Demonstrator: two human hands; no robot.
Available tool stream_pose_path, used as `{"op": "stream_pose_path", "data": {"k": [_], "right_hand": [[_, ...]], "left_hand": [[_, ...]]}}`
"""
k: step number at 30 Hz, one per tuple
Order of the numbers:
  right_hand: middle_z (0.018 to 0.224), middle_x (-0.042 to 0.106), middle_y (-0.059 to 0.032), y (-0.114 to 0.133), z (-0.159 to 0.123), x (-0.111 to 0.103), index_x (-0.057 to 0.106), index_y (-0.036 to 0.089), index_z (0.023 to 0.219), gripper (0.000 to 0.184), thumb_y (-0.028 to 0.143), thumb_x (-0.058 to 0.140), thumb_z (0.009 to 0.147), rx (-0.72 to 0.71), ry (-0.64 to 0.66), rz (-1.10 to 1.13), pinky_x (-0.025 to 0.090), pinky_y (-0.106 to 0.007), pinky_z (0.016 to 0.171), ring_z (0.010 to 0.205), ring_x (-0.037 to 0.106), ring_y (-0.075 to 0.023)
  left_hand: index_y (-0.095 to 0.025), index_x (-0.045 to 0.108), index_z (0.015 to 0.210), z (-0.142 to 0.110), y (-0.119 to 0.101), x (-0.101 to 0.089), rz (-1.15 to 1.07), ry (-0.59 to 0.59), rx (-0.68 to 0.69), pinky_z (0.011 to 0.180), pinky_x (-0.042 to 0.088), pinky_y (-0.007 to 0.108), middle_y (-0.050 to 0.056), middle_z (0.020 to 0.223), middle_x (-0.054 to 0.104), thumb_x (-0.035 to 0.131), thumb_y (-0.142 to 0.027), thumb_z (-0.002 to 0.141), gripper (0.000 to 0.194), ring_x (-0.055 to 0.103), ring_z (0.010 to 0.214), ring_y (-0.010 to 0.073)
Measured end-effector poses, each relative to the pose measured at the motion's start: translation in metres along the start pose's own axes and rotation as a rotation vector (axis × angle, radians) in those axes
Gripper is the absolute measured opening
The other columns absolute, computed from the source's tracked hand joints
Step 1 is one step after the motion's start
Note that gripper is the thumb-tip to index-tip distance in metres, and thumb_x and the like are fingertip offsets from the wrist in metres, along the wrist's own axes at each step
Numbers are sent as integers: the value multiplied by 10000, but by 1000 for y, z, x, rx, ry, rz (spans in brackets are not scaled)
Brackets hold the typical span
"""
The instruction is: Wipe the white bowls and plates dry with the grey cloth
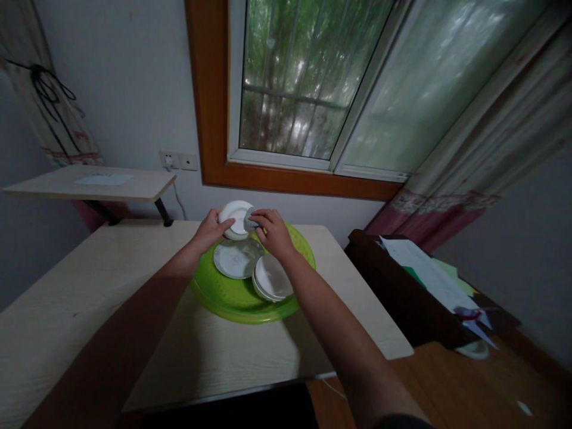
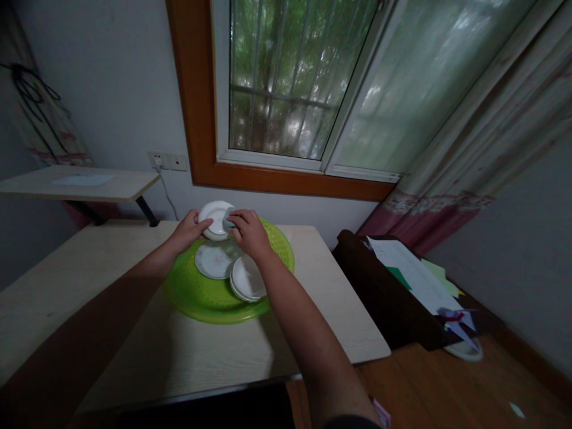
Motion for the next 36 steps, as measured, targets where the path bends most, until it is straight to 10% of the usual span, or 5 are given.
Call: {"op": "stream_pose_path", "data": {"k": [15,23,31,36], "right_hand": [[1188,709,-91,31,-5,30,709,193,1130,284,136,581,883,-127,285,-129,450,-395,988,1074,587,-249],[1245,692,-118,18,-1,19,712,165,1110,243,144,587,903,-40,208,-340,453,-428,959,1066,560,-271],[1226,706,-71,45,-8,28,711,202,1117,230,196,576,930,-278,261,-287,483,-385,942,1028,602,-232],[1204,716,-79,25,-3,8,717,195,1102,240,166,586,902,-121,95,-275,486,-410,943,1028,597,-248]], "left_hand": [[-208,499,1002,-1,-15,-19,221,-168,91,814,489,368,47,952,611,778,-480,648,527,617,925,246],[-202,481,1027,2,-7,-17,243,-151,42,740,531,362,64,990,611,713,-531,712,511,627,900,237],[-203,493,1036,0,-9,-13,196,-101,34,731,553,347,60,992,615,707,-514,724,490,632,932,238],[-193,504,1035,-8,-13,-10,1,-110,-27,656,565,322,88,1073,608,694,-475,757,439,636,901,217]]}}
Point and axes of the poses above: each hand's wrist, its own z-axis towards the middle knuckle, its own x-axis out of the palm, y = z × x, the point moved 9 cm from there along z, towards the middle knuckle
